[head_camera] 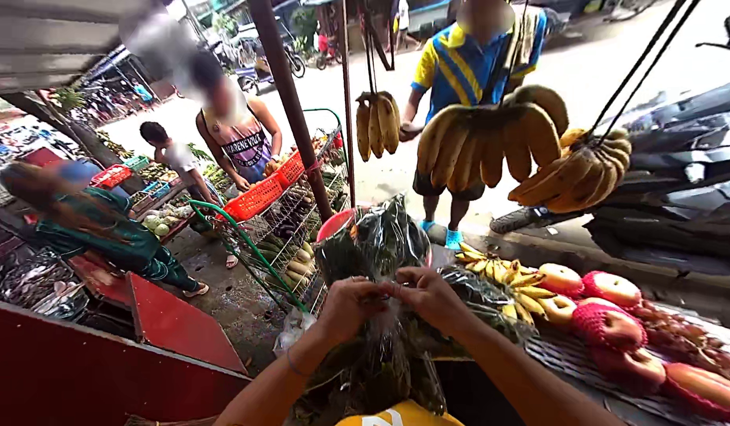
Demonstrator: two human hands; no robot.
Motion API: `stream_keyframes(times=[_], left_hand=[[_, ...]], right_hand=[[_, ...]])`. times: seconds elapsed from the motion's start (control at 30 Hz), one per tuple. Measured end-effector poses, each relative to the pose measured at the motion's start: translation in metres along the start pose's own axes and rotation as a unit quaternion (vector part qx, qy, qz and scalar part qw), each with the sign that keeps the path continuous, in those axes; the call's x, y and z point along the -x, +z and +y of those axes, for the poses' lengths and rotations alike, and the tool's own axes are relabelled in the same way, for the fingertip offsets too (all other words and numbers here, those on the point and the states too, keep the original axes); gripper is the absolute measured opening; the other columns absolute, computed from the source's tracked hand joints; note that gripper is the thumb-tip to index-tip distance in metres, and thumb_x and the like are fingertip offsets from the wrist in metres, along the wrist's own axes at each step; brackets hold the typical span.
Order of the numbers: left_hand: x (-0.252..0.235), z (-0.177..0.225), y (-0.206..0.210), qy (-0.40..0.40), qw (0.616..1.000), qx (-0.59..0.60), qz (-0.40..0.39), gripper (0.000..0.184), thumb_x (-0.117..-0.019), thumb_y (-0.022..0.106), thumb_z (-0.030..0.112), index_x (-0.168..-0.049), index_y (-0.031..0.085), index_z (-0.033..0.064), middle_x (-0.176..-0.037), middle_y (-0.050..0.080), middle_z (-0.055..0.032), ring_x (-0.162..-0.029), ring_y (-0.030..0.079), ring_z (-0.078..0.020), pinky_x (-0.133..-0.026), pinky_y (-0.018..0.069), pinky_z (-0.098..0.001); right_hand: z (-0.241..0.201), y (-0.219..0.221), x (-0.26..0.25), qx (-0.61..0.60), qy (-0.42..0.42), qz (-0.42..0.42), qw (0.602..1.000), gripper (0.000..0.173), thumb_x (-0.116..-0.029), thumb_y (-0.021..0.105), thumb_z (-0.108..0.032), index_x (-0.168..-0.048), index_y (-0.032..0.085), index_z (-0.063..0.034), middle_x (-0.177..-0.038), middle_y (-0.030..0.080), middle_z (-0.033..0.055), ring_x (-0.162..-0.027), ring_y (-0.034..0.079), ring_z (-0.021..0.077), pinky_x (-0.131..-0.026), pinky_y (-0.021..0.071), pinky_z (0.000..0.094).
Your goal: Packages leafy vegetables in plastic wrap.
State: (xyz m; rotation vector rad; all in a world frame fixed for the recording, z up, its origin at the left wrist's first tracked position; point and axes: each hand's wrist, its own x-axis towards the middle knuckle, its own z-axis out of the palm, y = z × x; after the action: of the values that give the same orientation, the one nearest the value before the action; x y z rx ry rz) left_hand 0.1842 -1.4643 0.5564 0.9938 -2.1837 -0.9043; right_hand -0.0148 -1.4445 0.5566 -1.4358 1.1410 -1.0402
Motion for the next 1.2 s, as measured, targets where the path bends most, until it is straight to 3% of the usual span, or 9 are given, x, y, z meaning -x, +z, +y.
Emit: stream_keyframes(times=[0.2,0.37,0.5,0.6,0.7,0.8,0.87,1.0,1.2], left_hand=[[0.031,0.004,0.010,-0.012,0.999,-0.017,0.049,0.020,-0.0850,0.079,0.009,-0.102,0.077,-0.0027,-0.102,0.073,-0.0167,-0.095,0.069,-0.0204,-0.089,0.0545,-0.0335],[0.066,-0.009,0.027,-0.028,0.989,-0.041,0.137,0.024,-0.0805,0.081,0.007,-0.103,0.079,-0.0022,-0.109,0.075,-0.0182,-0.103,0.072,-0.0301,-0.095,0.0559,-0.0453],[0.084,-0.022,0.020,-0.073,0.983,-0.037,0.163,0.019,-0.0837,0.079,0.009,-0.098,0.078,-0.0030,-0.093,0.076,-0.0159,-0.091,0.073,-0.0285,-0.088,0.0569,-0.0450],[0.097,-0.040,0.007,-0.074,0.983,-0.022,0.165,0.015,-0.0850,0.076,0.007,-0.095,0.077,-0.0048,-0.092,0.075,-0.0173,-0.090,0.073,-0.0281,-0.087,0.0578,-0.0434],[0.106,-0.062,-0.021,-0.068,0.991,0.004,0.117,0.016,-0.0874,0.075,0.007,-0.098,0.076,-0.0054,-0.100,0.074,-0.0187,-0.096,0.072,-0.0270,-0.092,0.0570,-0.0415],[0.120,-0.082,-0.065,-0.077,0.995,0.030,0.047,0.022,-0.0904,0.073,0.009,-0.106,0.073,-0.0062,-0.104,0.072,-0.0190,-0.099,0.070,-0.0241,-0.093,0.0554,-0.0390],[0.129,-0.099,-0.094,-0.069,0.997,0.044,0.007,0.026,-0.0917,0.073,0.010,-0.114,0.072,-0.0047,-0.107,0.072,-0.0181,-0.100,0.070,-0.0230,-0.095,0.0547,-0.0390],[0.147,-0.124,-0.143,-0.039,0.998,0.048,-0.016,0.029,-0.0916,0.071,0.006,-0.117,0.071,-0.0066,-0.110,0.072,-0.0210,-0.103,0.070,-0.0262,-0.096,0.0542,-0.0397],[0.159,-0.143,-0.190,-0.054,0.994,0.042,-0.089,0.035,-0.0926,0.071,0.005,-0.124,0.067,-0.0081,-0.115,0.069,-0.0259,-0.110,0.066,-0.0339,-0.101,0.0508,-0.0442]], right_hand=[[0.009,0.017,0.000,-0.010,-0.017,-0.065,0.998,0.031,-0.0950,0.066,-0.022,-0.068,0.052,-0.0136,-0.060,0.046,-0.0108,-0.054,0.043,-0.0019,-0.055,0.0383,0.0191],[0.024,0.041,-0.004,-0.012,-0.013,-0.141,0.990,0.032,-0.0984,0.064,-0.020,-0.071,0.054,-0.0084,-0.063,0.047,-0.0078,-0.059,0.046,0.0001,-0.060,0.0411,0.0219],[0.026,0.069,-0.009,0.011,0.000,-0.187,0.982,0.031,-0.1003,0.062,-0.021,-0.075,0.055,-0.0040,-0.067,0.051,-0.0035,-0.063,0.049,0.0034,-0.065,0.0435,0.0258],[0.030,0.097,-0.016,0.054,-0.034,-0.192,0.979,0.029,-0.1016,0.062,-0.021,-0.088,0.065,0.0040,-0.079,0.065,0.0071,-0.073,0.064,0.0109,-0.074,0.0553,0.0331],[0.017,0.120,-0.031,0.189,-0.079,-0.208,0.957,0.036,-0.1030,0.060,-0.027,-0.096,0.065,0.0075,-0.089,0.066,0.0185,-0.085,0.065,0.0287,-0.081,0.0528,0.0486],[-0.009,0.146,-0.047,0.281,-0.118,-0.283,0.910,0.029,-0.1046,0.056,-0.017,-0.125,0.063,0.0019,-0.111,0.069,0.0238,-0.106,0.067,0.0395,-0.096,0.0503,0.0589],[-0.020,0.165,-0.059,0.313,-0.169,-0.317,0.879,0.031,-0.1044,0.054,-0.010,-0.133,0.065,-0.0043,-0.109,0.068,0.0263,-0.102,0.066,0.0435,-0.094,0.0490,0.0617],[-0.020,0.207,-0.080,0.345,-0.308,-0.317,0.828,0.020,-0.0957,0.061,-0.002,-0.111,0.073,-0.0053,-0.092,0.067,0.0228,-0.085,0.067,0.0403,-0.077,0.0530,0.0581],[-0.029,0.256,-0.098,0.462,-0.281,-0.341,0.769,0.011,-0.0934,0.065,-0.004,-0.101,0.073,-0.0063,-0.092,0.067,0.0203,-0.087,0.068,0.0384,-0.077,0.0535,0.0545]])
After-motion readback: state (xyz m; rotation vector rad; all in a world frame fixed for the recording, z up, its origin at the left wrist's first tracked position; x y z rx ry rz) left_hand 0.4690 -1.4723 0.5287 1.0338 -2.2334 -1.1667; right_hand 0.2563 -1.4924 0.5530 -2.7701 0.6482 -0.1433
